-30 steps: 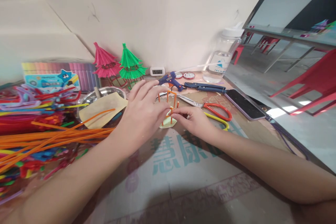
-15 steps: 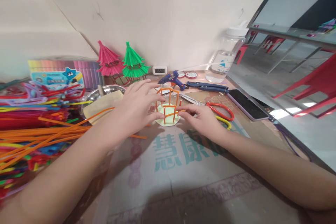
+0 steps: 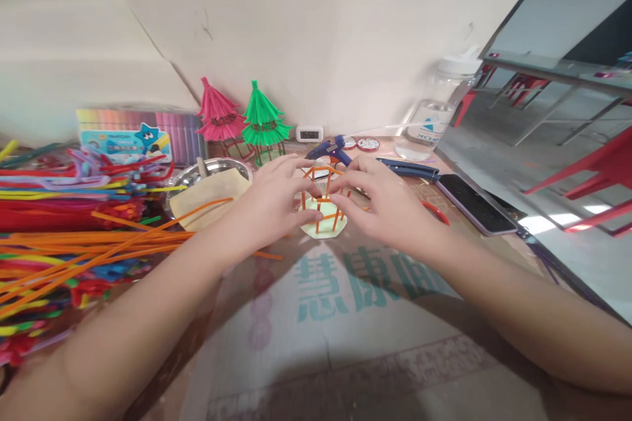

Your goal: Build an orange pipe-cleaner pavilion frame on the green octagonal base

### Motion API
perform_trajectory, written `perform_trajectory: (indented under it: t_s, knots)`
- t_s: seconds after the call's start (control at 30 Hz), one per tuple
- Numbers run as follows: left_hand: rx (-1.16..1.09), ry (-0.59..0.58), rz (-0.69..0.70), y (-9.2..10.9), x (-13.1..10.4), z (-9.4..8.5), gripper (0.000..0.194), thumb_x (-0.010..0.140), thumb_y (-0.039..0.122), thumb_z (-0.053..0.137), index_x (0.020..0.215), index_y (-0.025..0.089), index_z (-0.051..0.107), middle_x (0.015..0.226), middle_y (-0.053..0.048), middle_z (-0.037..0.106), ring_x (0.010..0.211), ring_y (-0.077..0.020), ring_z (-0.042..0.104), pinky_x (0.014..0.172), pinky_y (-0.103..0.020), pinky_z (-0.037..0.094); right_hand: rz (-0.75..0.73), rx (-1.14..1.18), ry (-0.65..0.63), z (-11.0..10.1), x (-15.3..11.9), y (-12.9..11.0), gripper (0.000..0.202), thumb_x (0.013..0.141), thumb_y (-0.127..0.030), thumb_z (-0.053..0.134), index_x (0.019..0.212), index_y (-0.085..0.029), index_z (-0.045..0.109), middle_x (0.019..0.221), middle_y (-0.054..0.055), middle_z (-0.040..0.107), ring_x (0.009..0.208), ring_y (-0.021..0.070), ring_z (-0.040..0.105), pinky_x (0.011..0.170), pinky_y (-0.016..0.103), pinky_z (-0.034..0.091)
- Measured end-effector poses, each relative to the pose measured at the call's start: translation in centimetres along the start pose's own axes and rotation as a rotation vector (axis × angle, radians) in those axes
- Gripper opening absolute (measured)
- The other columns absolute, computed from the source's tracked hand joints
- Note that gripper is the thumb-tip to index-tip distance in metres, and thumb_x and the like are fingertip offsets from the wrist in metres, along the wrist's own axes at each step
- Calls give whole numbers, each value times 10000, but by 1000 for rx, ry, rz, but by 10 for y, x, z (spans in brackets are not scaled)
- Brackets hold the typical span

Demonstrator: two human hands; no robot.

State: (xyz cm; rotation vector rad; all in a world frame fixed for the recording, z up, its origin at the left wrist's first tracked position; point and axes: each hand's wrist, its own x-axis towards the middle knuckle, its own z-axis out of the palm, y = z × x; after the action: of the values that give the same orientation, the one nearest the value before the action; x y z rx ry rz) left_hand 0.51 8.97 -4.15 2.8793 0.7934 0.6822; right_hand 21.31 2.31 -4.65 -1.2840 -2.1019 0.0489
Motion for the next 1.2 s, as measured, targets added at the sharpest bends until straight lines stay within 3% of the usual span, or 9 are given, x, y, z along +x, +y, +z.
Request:
perform_trajectory:
  t_s: [0.13,0.3,0.6,0.8,0.93,1.07,1.13,1.2]
  knots:
    - [-63,-33,-49,0,1,4,177,820,303,785,976,224,760,1415,-108,575,1362,-314,486,1121,-558,400,7,-89,-89,5,9,-1,156,925,-232,597,954,-179,740,1020,107,592,1022,266,589,920,407,453]
    - [-113,-45,-57,1,2,5,72,850,262,749,892,203,760,1431,-115,557,1393,-294,459,1161,-540,362,12,-90,-111,10,9,3,159,925,-237,591,905,-169,734,1012,109,600,1004,265,586,915,411,451]
    - [-155,-16,15,-5,2,8,65,862,267,739,864,207,763,1447,-100,552,1379,-286,476,1138,-516,392,-12,-5,-62,16,3,8,147,934,-225,575,926,-184,715,1027,102,612,1016,256,591,931,417,459]
    - [-135,-34,-10,-3,3,6,57,851,251,750,875,204,771,1450,-111,554,1373,-307,482,1124,-537,400,-38,-55,-57,15,3,5,160,932,-228,605,953,-197,761,1009,102,605,1007,267,578,918,431,460]
    - [-137,-9,-22,-4,3,8,55,841,258,759,853,205,769,1437,-99,573,1375,-306,481,1135,-535,385,-58,-27,35,7,4,7,190,944,-267,609,1000,-188,773,1010,108,624,1017,268,582,916,428,459]
    - [-132,-10,-19,-5,3,7,89,821,277,778,817,191,756,1442,-103,570,1365,-312,488,1134,-527,387,59,98,210,-1,-10,11,173,954,-279,594,957,-178,735,893,59,690,838,193,618,765,326,483]
    - [-120,-27,-28,-4,2,2,124,804,281,791,878,189,753,1433,-115,570,1358,-318,493,1128,-521,397,147,156,214,3,-23,15,174,947,-275,593,873,-178,717,809,36,715,705,157,608,643,279,462]
    - [-96,-39,-42,-2,2,-4,222,794,306,798,978,193,745,1418,-127,569,1344,-321,503,1124,-523,407,222,201,141,11,-35,18,166,933,-271,603,869,-181,726,802,31,746,656,146,615,593,263,450]
